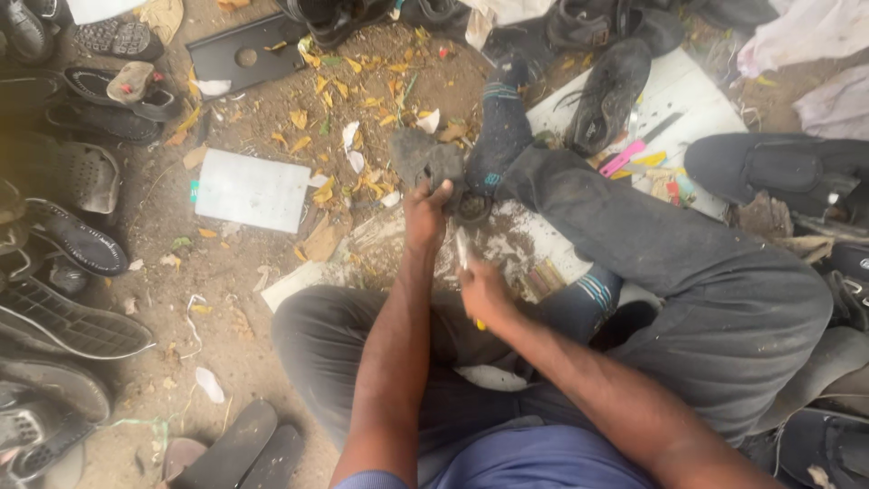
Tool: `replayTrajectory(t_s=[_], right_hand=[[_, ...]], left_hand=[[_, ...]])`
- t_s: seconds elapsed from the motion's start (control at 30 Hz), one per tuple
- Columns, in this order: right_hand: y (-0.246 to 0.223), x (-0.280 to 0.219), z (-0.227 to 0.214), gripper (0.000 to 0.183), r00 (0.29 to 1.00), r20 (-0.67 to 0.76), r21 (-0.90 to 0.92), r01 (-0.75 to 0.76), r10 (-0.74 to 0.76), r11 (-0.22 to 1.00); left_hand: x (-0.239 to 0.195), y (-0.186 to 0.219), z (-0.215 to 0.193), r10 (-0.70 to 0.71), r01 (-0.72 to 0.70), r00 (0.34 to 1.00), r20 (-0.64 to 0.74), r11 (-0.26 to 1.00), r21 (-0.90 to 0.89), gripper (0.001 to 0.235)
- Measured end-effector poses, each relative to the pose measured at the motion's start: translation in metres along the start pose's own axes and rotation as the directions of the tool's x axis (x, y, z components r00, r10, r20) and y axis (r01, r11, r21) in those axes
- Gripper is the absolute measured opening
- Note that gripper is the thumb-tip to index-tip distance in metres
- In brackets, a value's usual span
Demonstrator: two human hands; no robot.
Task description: The person sits on the ground and uses a knife to scrape and clean the sole of a black shoe. They hold the shoe with one hand and use the knife to remove material from the bottom surface, occasionally turning the shoe to access different areas.
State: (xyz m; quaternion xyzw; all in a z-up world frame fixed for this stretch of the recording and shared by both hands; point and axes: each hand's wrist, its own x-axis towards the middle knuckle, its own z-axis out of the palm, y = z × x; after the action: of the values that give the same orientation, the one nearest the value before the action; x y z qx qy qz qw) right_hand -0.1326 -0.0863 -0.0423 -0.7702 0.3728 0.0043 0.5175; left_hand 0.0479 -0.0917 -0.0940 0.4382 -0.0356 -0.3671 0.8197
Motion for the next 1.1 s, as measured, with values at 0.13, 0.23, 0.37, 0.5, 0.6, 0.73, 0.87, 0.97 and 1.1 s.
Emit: replayTrajectory(t_s=[0.13, 0.23, 0.37, 0.5, 0.6, 0.73, 0.87, 0.97, 1.1], right_hand=[[0.034, 0.02, 0.033, 0.015, 0.904, -0.188, -0.367, 0.299, -0.385, 0.881], [0.011, 0.01, 0.003, 0.029, 0.939, 0.239, -0.041, -0.244, 0.247, 0.969], [-0.017, -0.03, -0.061, 0.048, 0.923, 0.319, 0.093, -0.257, 0.216, 0.962], [-0.023, -0.039, -0.101, 0.059, 0.92, 0.31, 0.151, -0.297, 0.24, 0.943], [-0.023, -0.034, -0.109, 0.059, 0.958, 0.203, 0.166, -0.238, 0.203, 0.957], [-0.007, -0.029, -0.118, 0.058, 0.974, 0.128, 0.128, -0.202, 0.186, 0.971], [0.022, -0.017, -0.112, 0.052, 0.991, -0.011, -0.102, 0.128, -0.13, 0.986], [0.024, -0.01, -0.11, 0.04, 0.997, 0.072, -0.046, 0.042, -0.039, 0.998], [0.007, 0.002, -0.109, 0.055, 0.99, 0.14, 0.13, -0.003, -0.015, 0.992]], left_hand=[[-0.004, 0.01, 0.004, -0.058, 0.058, 0.998, -0.002, 0.998, 0.013, 0.018], [-0.011, 0.039, 0.02, -0.102, 0.075, 0.994, 0.033, 0.884, 0.462, 0.02], [-0.021, 0.068, 0.03, -0.03, -0.482, 0.874, 0.484, -0.168, 0.86, 0.022], [-0.023, 0.073, 0.035, -0.225, -0.517, 0.853, 0.47, -0.482, 0.707, 0.014], [-0.023, 0.054, 0.047, -0.275, -0.42, 0.906, 0.322, -0.479, 0.771, 0.028], [-0.032, 0.009, 0.061, 0.115, -0.262, 0.943, 0.313, -0.323, 0.909, 0.031], [-0.032, -0.016, 0.056, 0.362, -0.261, 0.89, 0.277, -0.095, 0.961, 0.022], [-0.03, -0.01, 0.045, 0.369, -0.309, 0.899, 0.235, 0.156, 0.938, 0.023], [-0.041, 0.0, 0.038, 0.261, -0.231, 0.961, 0.089, 0.585, 0.778, 0.023]])
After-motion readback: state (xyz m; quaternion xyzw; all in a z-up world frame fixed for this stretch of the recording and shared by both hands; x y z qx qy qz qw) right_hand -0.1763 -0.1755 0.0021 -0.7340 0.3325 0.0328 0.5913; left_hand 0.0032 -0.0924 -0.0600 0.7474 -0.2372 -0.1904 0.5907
